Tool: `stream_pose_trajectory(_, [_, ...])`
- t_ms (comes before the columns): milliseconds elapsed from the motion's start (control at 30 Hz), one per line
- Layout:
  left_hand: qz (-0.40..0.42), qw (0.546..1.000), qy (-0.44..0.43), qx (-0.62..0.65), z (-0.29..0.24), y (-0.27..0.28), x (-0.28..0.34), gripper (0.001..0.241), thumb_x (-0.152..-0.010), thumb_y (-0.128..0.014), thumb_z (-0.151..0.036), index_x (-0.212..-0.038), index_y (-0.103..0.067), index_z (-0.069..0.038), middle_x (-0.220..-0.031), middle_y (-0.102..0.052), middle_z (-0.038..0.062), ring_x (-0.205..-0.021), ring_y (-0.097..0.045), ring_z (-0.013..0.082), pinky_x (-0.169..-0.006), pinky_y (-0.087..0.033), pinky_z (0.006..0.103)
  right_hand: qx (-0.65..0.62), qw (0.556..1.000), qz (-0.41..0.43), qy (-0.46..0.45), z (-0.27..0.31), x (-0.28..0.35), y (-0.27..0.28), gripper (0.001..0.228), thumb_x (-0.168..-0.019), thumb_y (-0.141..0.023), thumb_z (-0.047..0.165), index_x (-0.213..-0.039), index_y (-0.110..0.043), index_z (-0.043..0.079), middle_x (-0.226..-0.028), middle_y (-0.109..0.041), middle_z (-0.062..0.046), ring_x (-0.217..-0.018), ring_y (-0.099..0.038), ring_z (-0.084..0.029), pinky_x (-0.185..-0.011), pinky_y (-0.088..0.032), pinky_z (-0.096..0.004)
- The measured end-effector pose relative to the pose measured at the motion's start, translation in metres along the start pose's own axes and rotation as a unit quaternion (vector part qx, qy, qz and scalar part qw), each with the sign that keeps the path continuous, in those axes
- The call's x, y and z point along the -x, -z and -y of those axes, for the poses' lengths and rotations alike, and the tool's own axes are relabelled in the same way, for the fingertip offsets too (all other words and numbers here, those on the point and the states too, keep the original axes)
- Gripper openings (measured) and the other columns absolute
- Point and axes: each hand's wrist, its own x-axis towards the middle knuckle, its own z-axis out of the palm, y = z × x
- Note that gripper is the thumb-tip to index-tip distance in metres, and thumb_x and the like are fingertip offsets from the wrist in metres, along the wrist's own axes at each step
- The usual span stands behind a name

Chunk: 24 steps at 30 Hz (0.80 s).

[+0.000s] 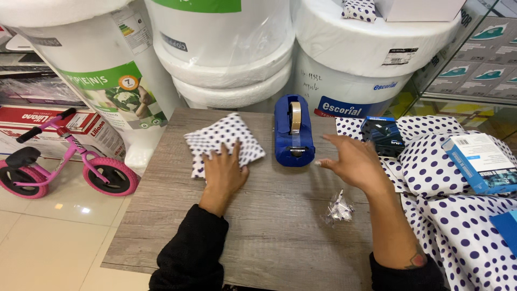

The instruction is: The person unwraps small electronic items from polka-dot paper by hand and using a tape dispenser.

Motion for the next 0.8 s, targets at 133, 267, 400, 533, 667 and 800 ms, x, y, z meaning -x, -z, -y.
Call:
stream_pose_trajectory(133, [-0.006, 0.998, 0.061, 0.000, 0.009, -0.001, 0.001, 0.079, -0.085, -0.067, -0.048, -0.158, -0.053, -0.020, -0.143, -0.065, 0.025, -0.126, -0.065, 0.0495, -0.103, -0.045, 0.0675, 0.016, 0.998, 0.054, -0.027, 0.004, -0.001, -0.005, 0.063, -0.087, -0.083, 0.028, -0.147, -0.064, 0.017, -0.139, -0.070, -0.019, -0.131, -0.065, -0.045, -0.107, -0.041, -0.078])
stream_pose_trajectory(267, [-0.099, 0.988, 0.096, 0.067, 0.023, -0.004, -0.005, 0.054, -0.098, -0.057, -0.028, -0.151, -0.058, -0.015, -0.136, -0.067, 0.027, -0.123, -0.067, 0.0481, -0.101, -0.050, 0.0637, 0.015, 0.996, 0.083, -0.028, 0.019, 0.014, 0.020, 0.061, -0.091, -0.079, 0.026, -0.149, -0.063, 0.015, -0.141, -0.069, -0.020, -0.131, -0.065, -0.045, -0.106, -0.045, -0.073])
stream_pose_trajectory(400, [-0.325, 0.936, 0.122, 0.061, 0.031, 0.022, 0.001, 0.030, -0.103, -0.059, -0.007, -0.131, -0.068, -0.014, -0.109, -0.080, 0.015, -0.089, -0.081, 0.0302, -0.072, -0.065, 0.0389, -0.008, 0.999, 0.051, -0.011, 0.025, 0.025, 0.031, 0.061, -0.090, -0.079, 0.029, -0.148, -0.064, 0.017, -0.138, -0.071, -0.019, -0.128, -0.066, -0.046, -0.103, -0.048, -0.072])
stream_pose_trajectory(533, [-0.491, 0.816, 0.059, 0.298, 0.034, 0.029, 0.007, 0.028, -0.099, -0.071, -0.002, -0.125, -0.072, -0.010, -0.115, -0.080, 0.012, -0.100, -0.078, 0.0325, -0.081, -0.061, 0.0418, -0.051, 0.998, -0.009, 0.043, 0.040, 0.034, 0.032, 0.054, -0.091, -0.077, 0.027, -0.141, -0.068, 0.011, -0.131, -0.073, -0.024, -0.122, -0.067, -0.051, -0.100, -0.049, -0.072])
stream_pose_trajectory(667, [-0.453, 0.614, 0.084, 0.641, -0.002, 0.049, 0.019, 0.019, -0.106, -0.065, -0.019, -0.120, -0.069, -0.006, -0.107, -0.075, 0.008, -0.096, -0.072, 0.0203, -0.088, -0.059, 0.0347, -0.171, 0.938, -0.212, 0.216, 0.052, 0.041, 0.021, 0.041, -0.087, -0.083, 0.016, -0.128, -0.078, 0.015, -0.128, -0.075, -0.017, -0.118, -0.070, -0.042, -0.097, -0.056, -0.054])
stream_pose_trajectory(800, [-0.308, 0.449, 0.091, 0.834, -0.039, 0.089, 0.040, 0.024, -0.104, -0.064, -0.016, -0.123, -0.066, -0.003, -0.107, -0.078, 0.010, -0.096, -0.076, 0.0157, -0.088, -0.064, 0.0356, -0.152, 0.891, -0.327, 0.276, 0.071, 0.054, 0.022, 0.056, -0.088, -0.085, 0.014, -0.142, -0.066, 0.008, -0.149, -0.057, -0.019, -0.132, -0.059, -0.043, -0.102, -0.055, -0.052])
